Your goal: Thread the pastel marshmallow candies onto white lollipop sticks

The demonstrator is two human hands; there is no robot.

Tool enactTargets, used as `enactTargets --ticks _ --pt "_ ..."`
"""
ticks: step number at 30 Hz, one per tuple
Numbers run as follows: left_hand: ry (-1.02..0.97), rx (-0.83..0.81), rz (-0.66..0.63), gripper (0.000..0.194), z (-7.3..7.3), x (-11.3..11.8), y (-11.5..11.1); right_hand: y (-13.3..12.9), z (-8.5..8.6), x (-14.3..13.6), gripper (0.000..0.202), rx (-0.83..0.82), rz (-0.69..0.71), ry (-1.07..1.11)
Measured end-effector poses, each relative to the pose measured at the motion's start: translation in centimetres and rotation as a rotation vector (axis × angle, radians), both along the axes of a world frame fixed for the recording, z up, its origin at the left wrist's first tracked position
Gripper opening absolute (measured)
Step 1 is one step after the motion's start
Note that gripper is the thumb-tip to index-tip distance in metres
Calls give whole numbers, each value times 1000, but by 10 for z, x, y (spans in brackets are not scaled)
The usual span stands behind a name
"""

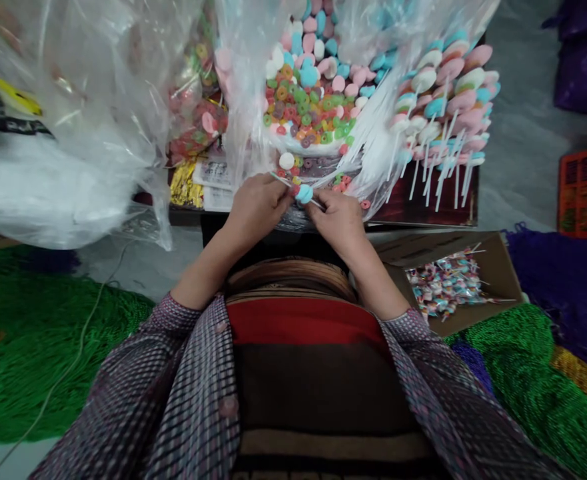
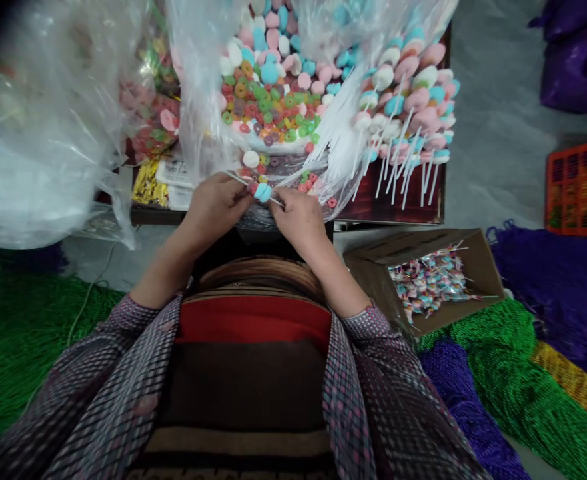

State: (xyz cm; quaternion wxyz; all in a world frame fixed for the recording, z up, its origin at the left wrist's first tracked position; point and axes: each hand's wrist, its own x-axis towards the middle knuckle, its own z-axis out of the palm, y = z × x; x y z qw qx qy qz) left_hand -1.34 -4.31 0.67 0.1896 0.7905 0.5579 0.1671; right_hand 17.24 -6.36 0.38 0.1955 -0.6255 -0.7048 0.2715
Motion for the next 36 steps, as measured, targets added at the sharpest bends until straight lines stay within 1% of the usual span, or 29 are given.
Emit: enactTargets --ticks 1,3,6,8,10,12,14,16,18,21,24,26,30,33,36 --pt "81 6 -4 18 -1 2 -2 -1 2 -2 24 -11 13 -48" --pt "171 19 -9 17 -3 7 -4 -1 4 -4 25 -35 33 -114" --pt "179 50 -4 21 -9 9 -2 1 3 -4 20 -42 7 -102" --pt "120 74 7 23 -16 7 0 2 -2 0 12 -13 -57 8" --pt "16 106 15 20 -25 4 4 4 -8 6 9 12 -133 193" --pt "-112 147 21 15 -32 1 6 6 -13 12 14 14 -196 406" --pt "-243 178 28 15 -35 -2 7 7 -14 17 18 3 -239 588" --pt "-352 185 28 17 -34 -3 8 8 -11 20 23 -16 -251 705" --pt "-417 166 8 17 -29 -3 7 9 -5 19 28 -31 -235 762" --pt "-448 121 -45 16 -17 0 5 9 1 14 34 -18 -207 769" --pt "-496 74 -60 12 -10 5 4 10 1 7 34 26 -186 744" --pt "-570 30 -35 13 -9 8 3 10 -2 3 31 52 -175 736" --pt "-792 -90 9 27 -12 16 4 9 -5 0 24 53 -171 702" --pt "-948 -200 3 26 -12 20 4 7 -4 1 22 55 -180 698" --pt "-1033 -269 -10 29 -9 21 3 5 -2 2 21 70 -179 715"
